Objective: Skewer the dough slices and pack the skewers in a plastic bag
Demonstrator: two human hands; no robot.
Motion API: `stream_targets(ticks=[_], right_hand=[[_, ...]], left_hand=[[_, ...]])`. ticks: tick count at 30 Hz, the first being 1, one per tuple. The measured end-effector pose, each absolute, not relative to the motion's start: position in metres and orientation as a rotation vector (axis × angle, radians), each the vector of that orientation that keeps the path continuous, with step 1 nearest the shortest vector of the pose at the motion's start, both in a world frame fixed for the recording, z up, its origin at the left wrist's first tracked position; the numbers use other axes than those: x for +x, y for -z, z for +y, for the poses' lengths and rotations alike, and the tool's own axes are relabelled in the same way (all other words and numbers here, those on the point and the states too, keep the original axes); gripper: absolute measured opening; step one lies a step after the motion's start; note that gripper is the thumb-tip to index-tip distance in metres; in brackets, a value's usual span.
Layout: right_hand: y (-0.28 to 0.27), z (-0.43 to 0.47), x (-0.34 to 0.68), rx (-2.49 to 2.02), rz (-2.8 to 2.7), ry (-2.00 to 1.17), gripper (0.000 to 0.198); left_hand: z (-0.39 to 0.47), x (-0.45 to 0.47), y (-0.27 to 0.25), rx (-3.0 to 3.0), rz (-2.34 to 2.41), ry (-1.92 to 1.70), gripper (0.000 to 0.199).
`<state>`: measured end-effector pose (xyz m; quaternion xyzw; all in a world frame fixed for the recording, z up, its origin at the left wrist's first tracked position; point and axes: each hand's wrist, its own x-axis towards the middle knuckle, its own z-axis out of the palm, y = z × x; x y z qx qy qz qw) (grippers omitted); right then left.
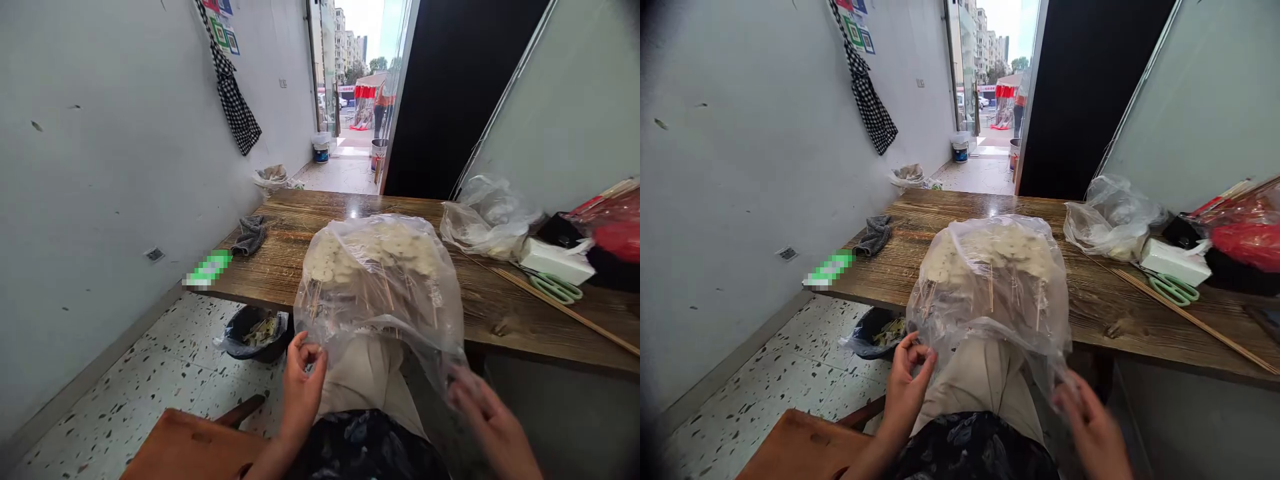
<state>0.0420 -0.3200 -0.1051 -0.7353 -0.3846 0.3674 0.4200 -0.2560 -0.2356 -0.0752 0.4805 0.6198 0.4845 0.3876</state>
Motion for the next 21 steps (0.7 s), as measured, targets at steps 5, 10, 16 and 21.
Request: stream_targets(ticks=[5,10,16,21], right_hand=[[0.139,-0.309,-0.006,-1.684,-1.463,-0.737,0.035],[0.142,-0.280,-0.044,-1.451,-1.660,-0.674,0.041],[0.135,-0.262,-0.047,-1.238,-1.237,-1.105,0.038],[0.121,-0.261,-0.032,-1.224,-0.622,-1.416,0.059]], left_hand=[[-0.243,-0.249,0.103,1.257,1.233,-0.829,0.048],[-0.222,-0.217,0.102,1.472,1.068,-0.700,0.047],[-0.202,-0.195,0.096,1.483,1.002,-0.659,0.050],[-0.207,-0.205,0.105,1.555,1.177,-0.686,0.050]])
